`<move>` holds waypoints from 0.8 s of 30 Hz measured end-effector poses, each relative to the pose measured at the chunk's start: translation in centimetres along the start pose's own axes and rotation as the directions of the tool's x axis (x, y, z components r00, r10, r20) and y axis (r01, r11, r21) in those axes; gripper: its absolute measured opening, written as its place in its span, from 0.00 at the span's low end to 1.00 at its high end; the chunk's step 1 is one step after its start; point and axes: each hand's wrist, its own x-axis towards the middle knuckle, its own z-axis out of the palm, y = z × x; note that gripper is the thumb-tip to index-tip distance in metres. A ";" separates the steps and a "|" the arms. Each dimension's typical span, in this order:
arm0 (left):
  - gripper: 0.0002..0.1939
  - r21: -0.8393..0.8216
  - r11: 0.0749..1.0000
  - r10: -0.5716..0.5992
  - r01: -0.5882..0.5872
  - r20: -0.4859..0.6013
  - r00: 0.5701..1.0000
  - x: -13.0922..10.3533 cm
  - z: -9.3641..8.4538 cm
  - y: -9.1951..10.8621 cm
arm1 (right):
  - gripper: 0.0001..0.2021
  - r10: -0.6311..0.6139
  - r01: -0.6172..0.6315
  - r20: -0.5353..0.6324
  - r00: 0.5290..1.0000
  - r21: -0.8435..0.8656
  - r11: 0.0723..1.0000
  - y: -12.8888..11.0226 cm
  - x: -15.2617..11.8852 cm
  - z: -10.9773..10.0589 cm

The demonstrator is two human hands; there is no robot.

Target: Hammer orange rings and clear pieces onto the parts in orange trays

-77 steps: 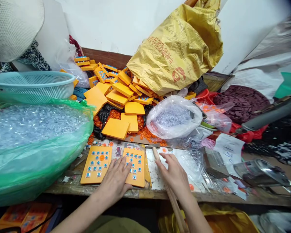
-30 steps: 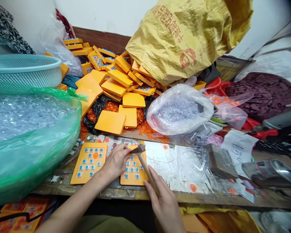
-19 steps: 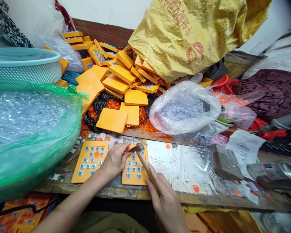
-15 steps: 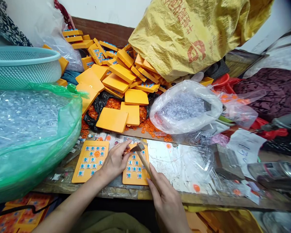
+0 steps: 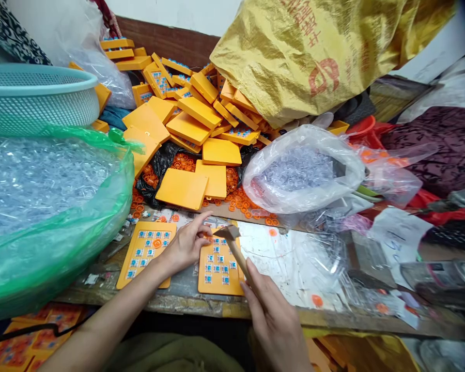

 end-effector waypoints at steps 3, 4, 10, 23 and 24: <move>0.29 0.002 1.000 -0.002 0.002 -0.007 1.000 -0.1 0.0 0.0 | 0.24 0.005 -0.004 0.046 0.999 -0.031 1.000 0.0 0.0 0.1; 0.30 -0.002 1.000 -0.011 0.011 -0.013 1.000 -0.2 -0.1 0.0 | 0.24 0.018 -0.016 0.080 0.997 -0.034 0.999 0.0 0.0 0.2; 0.29 0.060 0.996 -0.071 0.073 -0.041 0.997 0.3 -0.4 1.0 | 0.22 0.312 -0.286 -0.070 0.947 0.254 0.924 1.2 0.0 0.5; 0.10 0.484 0.873 -0.016 -0.064 0.159 0.987 10.3 4.6 2.4 | 0.38 0.735 -0.578 -0.059 0.675 0.578 0.577 1.6 -1.0 0.1; 0.09 0.482 0.874 -0.015 -0.067 0.163 0.986 10.3 4.5 2.4 | 0.37 0.723 -0.575 -0.062 0.688 0.562 0.595 1.7 -1.1 0.1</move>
